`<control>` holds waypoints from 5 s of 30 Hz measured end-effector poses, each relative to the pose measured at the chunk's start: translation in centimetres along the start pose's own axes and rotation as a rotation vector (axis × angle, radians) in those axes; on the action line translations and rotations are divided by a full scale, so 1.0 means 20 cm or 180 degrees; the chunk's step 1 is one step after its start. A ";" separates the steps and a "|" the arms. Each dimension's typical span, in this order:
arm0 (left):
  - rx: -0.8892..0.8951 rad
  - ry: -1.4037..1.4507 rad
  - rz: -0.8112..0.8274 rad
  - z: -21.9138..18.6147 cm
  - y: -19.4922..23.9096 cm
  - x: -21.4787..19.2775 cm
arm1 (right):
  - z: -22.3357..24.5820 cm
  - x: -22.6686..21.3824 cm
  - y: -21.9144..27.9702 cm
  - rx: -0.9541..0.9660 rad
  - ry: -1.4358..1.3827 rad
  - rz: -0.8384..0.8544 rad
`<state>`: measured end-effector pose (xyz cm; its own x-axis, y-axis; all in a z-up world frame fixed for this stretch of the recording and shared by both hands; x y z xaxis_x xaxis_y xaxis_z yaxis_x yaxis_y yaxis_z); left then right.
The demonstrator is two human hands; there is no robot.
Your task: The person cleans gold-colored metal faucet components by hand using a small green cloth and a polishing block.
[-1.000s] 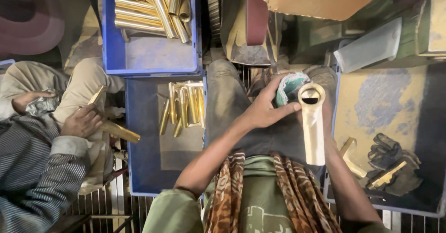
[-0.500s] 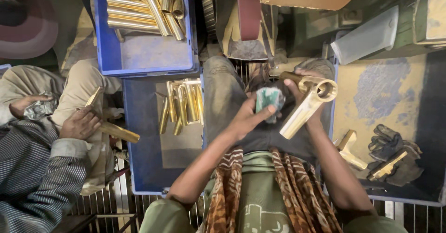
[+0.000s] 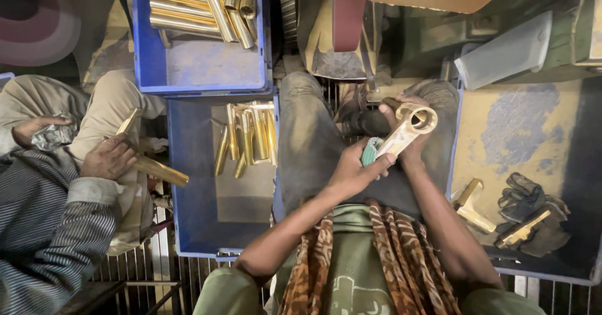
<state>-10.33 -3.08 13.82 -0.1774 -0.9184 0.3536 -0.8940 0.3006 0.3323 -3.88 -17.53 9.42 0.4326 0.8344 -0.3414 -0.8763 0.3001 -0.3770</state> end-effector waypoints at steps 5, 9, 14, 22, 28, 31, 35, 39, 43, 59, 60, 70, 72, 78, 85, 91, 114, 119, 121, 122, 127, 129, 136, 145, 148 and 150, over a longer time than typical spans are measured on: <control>-0.0190 0.0430 0.0128 0.05 0.00 -0.01 | 0.00 -0.01 0.01 0.0078 0.0307 0.0332; 0.0301 0.0053 0.0329 0.01 -0.02 -0.04 | 0.00 0.01 0.03 0.0432 0.0186 0.0645; 0.0160 -0.0392 0.0129 -0.03 -0.10 -0.06 | -0.01 0.05 0.06 0.0118 -0.0667 0.0813; -0.0183 0.0113 -0.0109 0.12 -0.18 -0.08 | -0.13 0.10 0.13 0.0632 -0.1673 0.1218; -0.0061 0.0251 0.0416 0.12 -0.14 -0.12 | -0.05 0.09 0.08 0.0034 -0.0802 0.0887; -0.0328 0.0202 0.0763 0.09 -0.05 -0.08 | -0.04 0.08 0.06 0.0053 -0.0505 0.0635; -0.0196 -0.0526 0.1105 -0.01 -0.02 -0.11 | 0.05 0.02 0.02 -0.0246 0.0020 0.0544; 0.0044 -0.0539 0.1736 -0.24 -0.05 -0.24 | 0.22 -0.11 -0.10 -0.0500 -0.0331 0.0987; -0.0133 -0.0968 0.2922 -0.49 -0.03 -0.33 | 0.43 -0.17 -0.19 -0.1201 -0.0403 0.2845; -0.0775 0.1884 0.0109 0.11 -0.24 -0.66 | 0.29 -0.46 -0.02 0.0631 0.1652 0.2786; -0.0799 0.1888 0.0112 0.17 -0.24 -0.63 | 0.27 -0.46 -0.01 0.0656 0.1657 0.2788; -0.0507 0.1586 0.0606 0.09 -0.44 -0.43 | 0.21 -0.32 -0.11 -0.0786 0.2074 0.1348; -0.0464 0.1611 0.0722 0.08 -0.48 -0.43 | 0.19 -0.27 -0.14 -0.0986 0.2180 0.1255; -0.0210 0.1250 0.0527 0.14 -0.64 -0.50 | 0.06 -0.11 -0.26 -0.1180 0.2250 0.1429; -0.0285 0.1866 0.0327 0.30 -0.81 -0.56 | 0.03 0.02 -0.42 -0.1428 0.2277 0.1877; -0.0160 0.2245 0.0304 0.33 -0.88 -0.59 | 0.02 0.10 -0.53 -0.1679 0.2368 0.2052; -0.0293 0.2319 -0.0095 0.44 -0.92 -0.68 | 0.04 0.22 -0.58 -0.1573 0.2258 0.2525; -0.0262 0.2277 -0.0098 0.45 -0.88 -0.70 | -0.05 0.24 -0.54 -0.1261 0.2395 0.2829; -0.0268 0.2170 -0.0104 0.44 -0.83 -0.71 | -0.04 0.25 -0.50 -0.1327 0.2205 0.2790; -0.0288 0.2076 -0.0120 0.42 -0.80 -0.71 | -0.03 0.24 -0.49 -0.1382 0.2018 0.2768; -0.0128 0.1573 -0.0052 0.27 -0.37 -0.70 | 0.09 0.17 -0.31 -0.1169 0.2008 0.2810; -0.0564 0.1568 0.0002 0.25 -0.16 -0.66 | 0.14 0.11 -0.24 -0.0956 0.2290 0.2908; -0.0019 0.2438 0.0188 0.14 0.07 -0.67 | 0.43 -0.19 -0.18 -0.1530 0.0756 0.2003; 0.0143 0.1771 0.0173 -0.20 -0.11 -0.48 | 0.02 -0.14 -0.13 0.0102 0.0133 0.1766; 0.0273 0.1135 0.0202 -0.23 -0.09 -0.40 | -0.05 -0.09 -0.09 0.0499 -0.0440 0.1929; 0.0551 0.0534 -0.0076 -0.24 -0.03 -0.37 | -0.06 -0.08 -0.09 0.0565 -0.0594 0.1916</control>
<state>-6.49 4.79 15.21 -0.0973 -0.8649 0.4924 -0.9569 0.2174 0.1927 -2.77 -19.86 9.64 -0.1744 0.9419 -0.2870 -0.9825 -0.1860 -0.0132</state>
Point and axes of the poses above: each hand's wrist, its own y-axis away from the middle knuckle, its own x-axis out of the palm, z = x × y, the point moved 6 cm from there along -y, towards the middle knuckle, and after that the axes turned 9 degrees about y, right-handed, at the moved point
